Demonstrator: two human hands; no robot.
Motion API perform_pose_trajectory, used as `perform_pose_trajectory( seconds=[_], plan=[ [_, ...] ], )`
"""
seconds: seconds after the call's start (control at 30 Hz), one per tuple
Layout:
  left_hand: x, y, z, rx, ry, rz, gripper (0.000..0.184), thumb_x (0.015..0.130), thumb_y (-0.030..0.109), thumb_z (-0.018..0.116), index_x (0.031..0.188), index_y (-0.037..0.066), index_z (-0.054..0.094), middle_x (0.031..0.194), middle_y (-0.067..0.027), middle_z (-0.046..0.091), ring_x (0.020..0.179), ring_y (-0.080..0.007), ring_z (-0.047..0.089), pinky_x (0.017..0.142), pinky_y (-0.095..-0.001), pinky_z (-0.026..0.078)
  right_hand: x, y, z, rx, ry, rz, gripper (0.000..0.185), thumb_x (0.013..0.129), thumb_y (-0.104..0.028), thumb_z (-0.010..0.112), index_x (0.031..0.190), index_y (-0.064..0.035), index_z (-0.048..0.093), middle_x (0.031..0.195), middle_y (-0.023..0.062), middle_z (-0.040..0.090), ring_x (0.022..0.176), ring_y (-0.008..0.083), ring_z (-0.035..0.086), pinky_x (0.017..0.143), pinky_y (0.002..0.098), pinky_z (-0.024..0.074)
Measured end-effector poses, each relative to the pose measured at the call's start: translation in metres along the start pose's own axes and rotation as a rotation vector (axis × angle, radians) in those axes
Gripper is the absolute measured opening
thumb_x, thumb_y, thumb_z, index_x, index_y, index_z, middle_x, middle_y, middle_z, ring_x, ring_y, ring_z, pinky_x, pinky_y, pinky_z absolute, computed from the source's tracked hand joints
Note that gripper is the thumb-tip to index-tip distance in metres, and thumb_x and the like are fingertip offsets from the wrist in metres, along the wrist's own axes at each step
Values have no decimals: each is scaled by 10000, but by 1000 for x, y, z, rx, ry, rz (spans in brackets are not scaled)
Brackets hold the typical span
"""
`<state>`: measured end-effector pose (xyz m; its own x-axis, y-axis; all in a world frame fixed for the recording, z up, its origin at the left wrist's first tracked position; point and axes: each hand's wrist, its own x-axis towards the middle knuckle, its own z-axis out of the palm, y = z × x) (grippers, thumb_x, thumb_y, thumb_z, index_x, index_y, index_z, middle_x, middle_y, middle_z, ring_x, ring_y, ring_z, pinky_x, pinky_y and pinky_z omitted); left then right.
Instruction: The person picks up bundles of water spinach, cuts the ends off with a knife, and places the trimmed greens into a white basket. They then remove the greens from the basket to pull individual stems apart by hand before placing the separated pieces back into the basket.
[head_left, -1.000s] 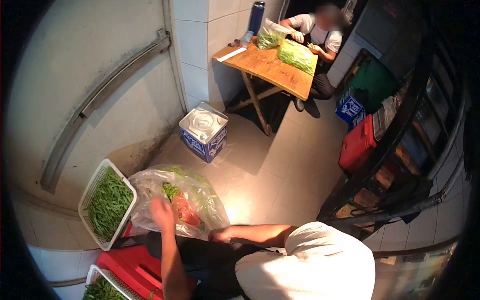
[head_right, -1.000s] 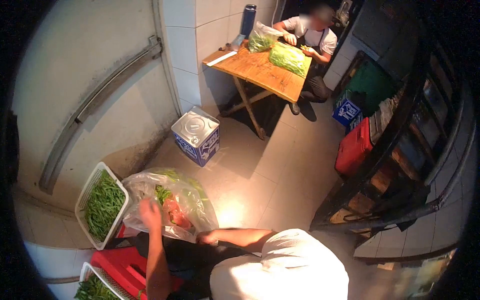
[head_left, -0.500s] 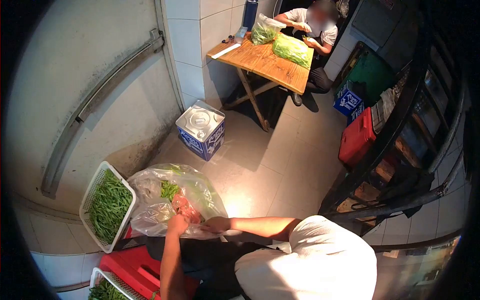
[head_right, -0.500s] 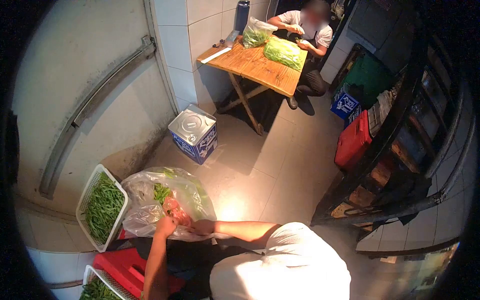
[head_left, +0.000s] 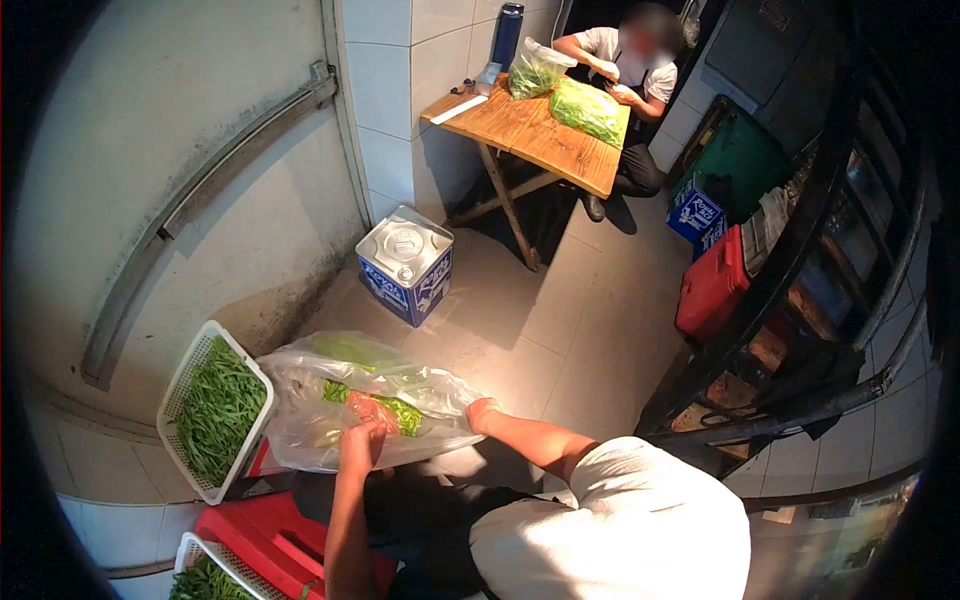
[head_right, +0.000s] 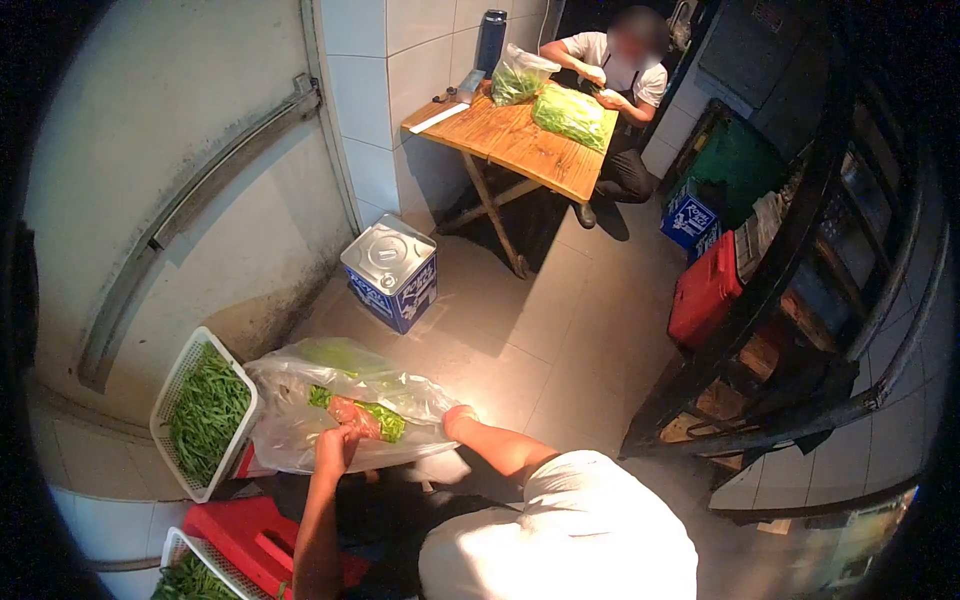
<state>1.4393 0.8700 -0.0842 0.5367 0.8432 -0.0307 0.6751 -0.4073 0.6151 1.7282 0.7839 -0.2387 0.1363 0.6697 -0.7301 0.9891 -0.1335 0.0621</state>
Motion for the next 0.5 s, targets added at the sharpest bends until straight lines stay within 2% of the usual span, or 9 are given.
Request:
perform_pose_trajectory(
  seconds=[0.03,0.13,0.27,0.37,0.43,0.47,0.5],
  plan=[
    [-1,0,-2,-16,8,10,237,919,257,687,800,52,682,749,-238,644,720,-458,643,631,-491,502,0,4,1,7,37,-1,275,904,-179,636,1127,-123,786,1165,87,762,1064,261,740,813,450,606],
    [1,-7,1,57,-43,-24,259,928,345,654,868,118,761,825,-208,702,785,-425,688,708,-513,540,-11,11,-10,29,136,0,246,890,-160,640,1077,-116,794,1109,97,771,1015,258,750,786,452,607],
    [0,-11,7,87,-21,-66,297,934,386,635,890,122,765,886,-209,715,821,-429,688,751,-515,550,-25,22,-22,-16,302,-79,207,868,-174,648,1009,-117,789,1022,119,774,973,238,751,780,452,597],
    [0,-13,7,99,-14,-66,319,932,390,622,881,102,750,881,-225,704,820,-446,677,749,-523,541,-42,22,-26,-128,737,-5,213,868,-205,639,1000,-111,778,997,154,767,995,257,742,786,442,591],
    [-2,-10,5,67,40,-26,342,927,368,610,836,56,716,828,-249,679,777,-466,658,699,-528,522,-47,37,-32,-152,962,-60,354,846,-156,642,1175,-27,656,967,206,749,944,311,743,779,467,580],
    [-3,-10,5,80,16,-71,338,929,384,615,861,74,732,854,-244,691,806,-457,668,732,-528,530,-49,41,-35,-163,1074,-89,455,834,-131,644,1263,15,595,951,232,740,918,338,743,775,480,574],
    [-2,-8,3,93,-8,-114,335,930,399,621,886,93,748,880,-239,702,835,-448,679,765,-528,538,-37,43,-29,88,903,21,434,849,-153,648,1246,17,609,964,246,734,936,356,735,798,488,569]
  ],
)
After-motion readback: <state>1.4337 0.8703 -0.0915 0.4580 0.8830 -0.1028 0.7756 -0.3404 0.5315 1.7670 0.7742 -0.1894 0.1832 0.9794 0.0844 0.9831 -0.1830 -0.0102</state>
